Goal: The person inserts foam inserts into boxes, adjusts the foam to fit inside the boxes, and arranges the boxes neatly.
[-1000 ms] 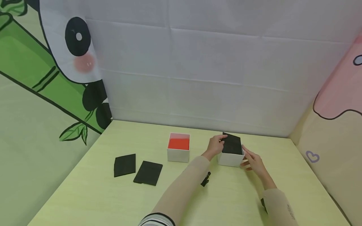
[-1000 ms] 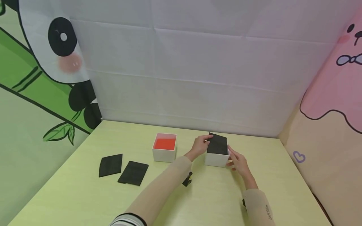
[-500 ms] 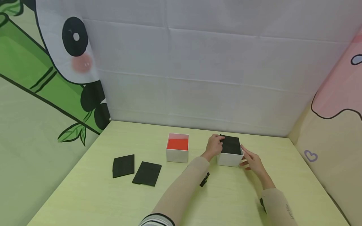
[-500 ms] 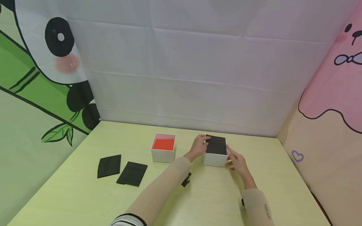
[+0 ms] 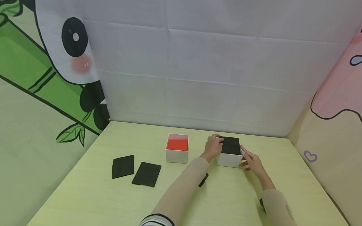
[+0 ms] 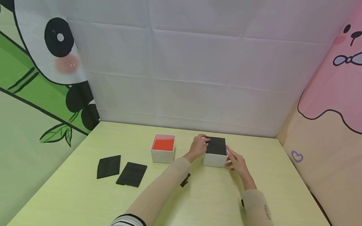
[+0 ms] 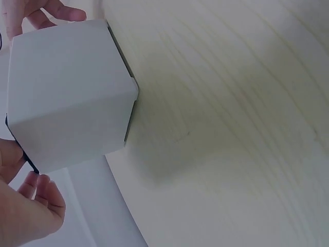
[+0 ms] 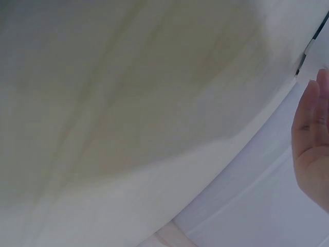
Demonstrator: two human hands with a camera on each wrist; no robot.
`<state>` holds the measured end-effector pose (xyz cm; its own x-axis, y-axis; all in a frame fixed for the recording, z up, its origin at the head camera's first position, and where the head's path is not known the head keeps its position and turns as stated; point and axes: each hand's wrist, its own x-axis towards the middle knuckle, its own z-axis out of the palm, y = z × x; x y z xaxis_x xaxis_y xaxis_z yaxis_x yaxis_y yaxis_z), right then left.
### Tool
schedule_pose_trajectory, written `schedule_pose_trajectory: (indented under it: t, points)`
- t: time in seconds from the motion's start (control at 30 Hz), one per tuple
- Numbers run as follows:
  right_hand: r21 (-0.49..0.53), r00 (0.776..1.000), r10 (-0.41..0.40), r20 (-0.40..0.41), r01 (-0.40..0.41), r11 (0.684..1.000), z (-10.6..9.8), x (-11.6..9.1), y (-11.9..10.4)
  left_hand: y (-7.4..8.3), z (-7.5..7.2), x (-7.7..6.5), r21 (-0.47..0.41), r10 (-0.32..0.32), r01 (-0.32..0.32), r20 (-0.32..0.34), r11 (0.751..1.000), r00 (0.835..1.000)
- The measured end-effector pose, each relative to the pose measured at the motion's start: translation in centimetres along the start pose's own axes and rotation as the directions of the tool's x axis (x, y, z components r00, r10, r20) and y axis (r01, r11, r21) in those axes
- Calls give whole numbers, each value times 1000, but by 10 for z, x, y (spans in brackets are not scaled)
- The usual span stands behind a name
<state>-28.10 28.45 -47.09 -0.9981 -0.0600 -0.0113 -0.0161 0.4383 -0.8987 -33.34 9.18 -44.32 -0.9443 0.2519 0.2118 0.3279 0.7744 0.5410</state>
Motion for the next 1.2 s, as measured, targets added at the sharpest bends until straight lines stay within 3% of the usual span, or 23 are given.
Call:
schedule_pose_trajectory:
  t: [0.2,0.3,0.47,0.7,0.9,1.2]
  points:
    - [1,1000,-5,-5,5,1000,-1,-1,1,-3,-2,-3,170,84,-81,-9,982,996]
    - [8,1000,5,-6,-5,1000,-1,-1,1,-5,1,-3,277,138,-127,-20,953,990]
    - [8,1000,14,3,-14,1000,0,-2,-1,-4,3,-7,402,210,-203,26,893,977]
    - [28,999,-29,14,28,999,-4,-1,-5,-1,0,-9,455,283,-287,79,843,956]
    - [42,997,-69,27,68,997,-6,-3,-10,0,-1,-9,489,329,-365,163,792,930]
    - [38,995,-58,78,55,998,-10,-3,-14,-1,0,-8,464,297,-389,261,796,919]
